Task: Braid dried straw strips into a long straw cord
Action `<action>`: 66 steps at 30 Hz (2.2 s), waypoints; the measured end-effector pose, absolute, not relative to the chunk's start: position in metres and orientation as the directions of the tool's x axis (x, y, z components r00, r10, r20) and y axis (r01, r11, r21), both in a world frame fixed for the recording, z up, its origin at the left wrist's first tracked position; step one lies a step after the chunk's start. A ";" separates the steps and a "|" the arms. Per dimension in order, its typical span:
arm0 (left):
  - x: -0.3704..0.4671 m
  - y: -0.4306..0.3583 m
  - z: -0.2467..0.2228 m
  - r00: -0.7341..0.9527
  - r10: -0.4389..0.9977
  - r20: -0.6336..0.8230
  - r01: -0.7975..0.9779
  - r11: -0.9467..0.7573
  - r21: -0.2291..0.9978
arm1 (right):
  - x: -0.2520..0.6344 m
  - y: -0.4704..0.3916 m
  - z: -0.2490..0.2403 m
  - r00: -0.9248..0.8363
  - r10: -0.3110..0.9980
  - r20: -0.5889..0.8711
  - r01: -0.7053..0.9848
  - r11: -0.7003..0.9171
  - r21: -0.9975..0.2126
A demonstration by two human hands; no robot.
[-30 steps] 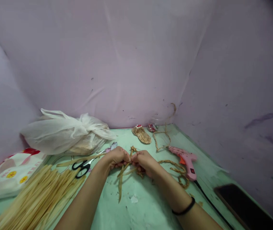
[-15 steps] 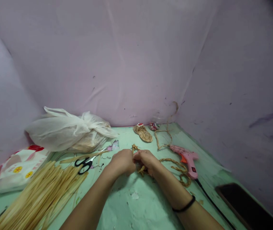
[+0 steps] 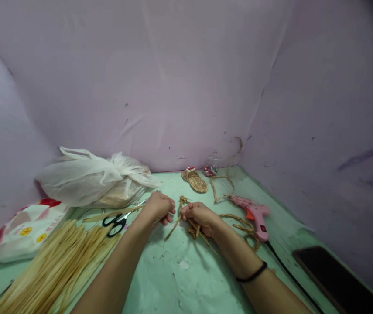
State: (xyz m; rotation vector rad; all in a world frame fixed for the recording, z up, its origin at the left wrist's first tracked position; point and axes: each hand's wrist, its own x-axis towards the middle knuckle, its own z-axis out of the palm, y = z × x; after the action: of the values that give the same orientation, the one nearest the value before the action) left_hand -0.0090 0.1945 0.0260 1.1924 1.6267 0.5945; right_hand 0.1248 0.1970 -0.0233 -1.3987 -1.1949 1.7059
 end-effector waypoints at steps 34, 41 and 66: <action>0.009 0.193 -0.002 0.026 0.835 -0.550 0.333 0.512 0.792 | 0.107 0.162 0.016 -0.164 0.986 -0.032 0.942 0.147 -0.303; -0.013 0.198 -0.007 0.175 0.862 -0.476 0.346 0.399 0.849 | 0.104 0.160 0.020 -0.293 0.956 -0.026 0.892 0.263 -0.368; -0.016 0.200 0.000 0.227 0.850 -0.476 0.585 0.272 0.764 | 0.122 0.191 -0.017 -0.233 0.890 -0.391 0.259 -0.331 -0.907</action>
State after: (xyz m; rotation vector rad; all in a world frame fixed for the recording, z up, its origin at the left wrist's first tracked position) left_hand -0.0163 0.2002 0.0004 1.4155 1.4613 0.3087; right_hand 0.1222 0.1908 -0.0170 -1.5107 -1.3876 1.6036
